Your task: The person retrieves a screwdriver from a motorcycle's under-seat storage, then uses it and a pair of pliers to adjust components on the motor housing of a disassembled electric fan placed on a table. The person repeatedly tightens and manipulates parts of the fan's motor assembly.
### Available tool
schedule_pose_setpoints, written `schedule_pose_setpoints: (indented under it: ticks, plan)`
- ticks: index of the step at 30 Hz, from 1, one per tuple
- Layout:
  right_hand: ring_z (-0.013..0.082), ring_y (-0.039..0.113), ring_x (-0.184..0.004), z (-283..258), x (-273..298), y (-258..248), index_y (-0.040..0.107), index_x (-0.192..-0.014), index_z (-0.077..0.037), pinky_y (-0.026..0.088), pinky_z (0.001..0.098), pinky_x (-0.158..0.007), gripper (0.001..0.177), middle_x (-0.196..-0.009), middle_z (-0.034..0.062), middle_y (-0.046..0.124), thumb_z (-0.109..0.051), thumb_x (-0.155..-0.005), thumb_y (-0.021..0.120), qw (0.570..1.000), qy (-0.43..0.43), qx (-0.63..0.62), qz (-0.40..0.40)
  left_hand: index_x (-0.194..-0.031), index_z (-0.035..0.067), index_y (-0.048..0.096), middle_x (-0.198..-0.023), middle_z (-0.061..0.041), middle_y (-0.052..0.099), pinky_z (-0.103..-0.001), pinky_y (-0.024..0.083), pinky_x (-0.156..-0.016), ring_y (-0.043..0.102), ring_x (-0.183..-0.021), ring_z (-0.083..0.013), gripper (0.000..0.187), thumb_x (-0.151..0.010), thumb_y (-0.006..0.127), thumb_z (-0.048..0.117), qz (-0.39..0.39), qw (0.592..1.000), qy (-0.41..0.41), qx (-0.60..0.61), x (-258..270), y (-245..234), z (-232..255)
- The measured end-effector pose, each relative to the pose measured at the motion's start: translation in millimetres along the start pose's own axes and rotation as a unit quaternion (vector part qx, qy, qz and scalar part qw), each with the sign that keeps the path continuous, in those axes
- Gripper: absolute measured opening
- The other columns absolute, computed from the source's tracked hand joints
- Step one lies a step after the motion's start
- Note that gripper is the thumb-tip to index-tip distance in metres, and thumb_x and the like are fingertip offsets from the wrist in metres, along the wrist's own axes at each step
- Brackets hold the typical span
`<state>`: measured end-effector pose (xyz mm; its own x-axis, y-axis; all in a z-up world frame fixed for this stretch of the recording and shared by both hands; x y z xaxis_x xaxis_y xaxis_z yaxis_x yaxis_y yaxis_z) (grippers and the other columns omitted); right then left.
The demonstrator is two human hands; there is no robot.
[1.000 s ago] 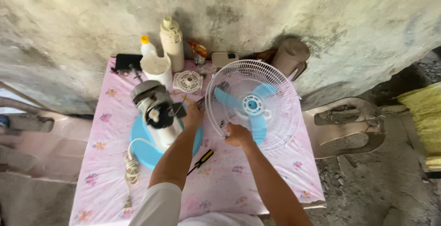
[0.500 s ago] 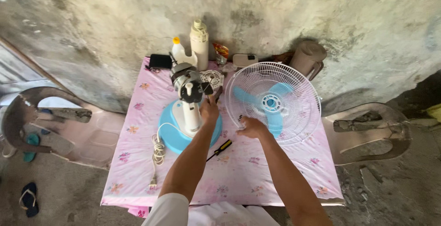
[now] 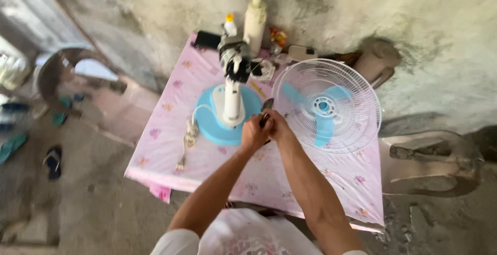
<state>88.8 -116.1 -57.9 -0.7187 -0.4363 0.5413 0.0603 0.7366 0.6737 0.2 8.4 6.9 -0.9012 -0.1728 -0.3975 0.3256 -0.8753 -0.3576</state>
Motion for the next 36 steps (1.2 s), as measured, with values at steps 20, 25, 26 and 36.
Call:
schedule_pose_setpoints:
  ticks: [20, 25, 26, 36]
  plan:
    - [0.0197, 0.069, -0.098, 48, 142, -6, 0.064, -0.123, -0.001, 0.059, 0.0398, -0.089, 0.034, -0.112, 0.0081, 0.071, 0.0, -0.09, 0.069, 0.941, -0.11, 0.306, -0.089, -0.103, 0.005, 0.057, -0.076, -0.002, 0.056, -0.032, 0.045, -0.049, 0.052, -0.061, -0.0143, 0.026, -0.093, 0.07, 0.025, 0.006, 0.888, -0.322, 0.329, 30, -15, 16]
    - [0.025, 0.065, -0.118, 60, 159, -7, 0.057, -0.134, 0.0, 0.052, 0.0435, -0.104, 0.046, -0.125, 0.013, 0.066, 0.007, -0.088, 0.062, 0.946, -0.14, 0.283, -0.073, -0.112, 0.002, 0.065, -0.084, -0.003, 0.058, -0.03, 0.047, -0.056, 0.054, -0.07, -0.0136, 0.024, -0.103, 0.061, 0.024, -0.002, 0.846, -0.302, 0.44, 44, -11, -2]
    - [0.0256, 0.063, -0.125, 59, 164, -2, 0.054, -0.136, 0.002, 0.049, 0.0435, -0.106, 0.05, -0.13, 0.0139, 0.064, 0.01, -0.088, 0.062, 0.941, -0.148, 0.29, -0.092, -0.114, 0.002, 0.066, -0.087, -0.004, 0.06, -0.031, 0.049, -0.057, 0.056, -0.073, -0.0137, 0.025, -0.103, 0.059, 0.023, -0.006, 0.836, -0.296, 0.462, 42, -15, -3]
    - [0.0344, 0.053, -0.138, 57, 200, 35, 0.026, -0.16, -0.011, 0.039, 0.0551, -0.118, 0.092, -0.15, 0.0141, 0.051, 0.018, -0.075, 0.045, 0.965, -0.154, 0.14, -0.163, -0.129, 0.007, 0.056, -0.112, -0.012, 0.067, -0.04, 0.057, -0.08, 0.064, -0.095, -0.0238, 0.03, -0.108, 0.052, 0.028, -0.033, 0.761, -0.294, 0.577, 19, -37, 24]
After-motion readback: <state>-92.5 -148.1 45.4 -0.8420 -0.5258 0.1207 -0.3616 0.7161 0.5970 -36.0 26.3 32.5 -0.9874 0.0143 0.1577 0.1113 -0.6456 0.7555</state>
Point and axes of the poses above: each hand's wrist, its own x-axis away from the middle knuckle, its own y-axis out of the palm, z = x × y, the point moved 1 cm from there along -x, towards the middle knuckle
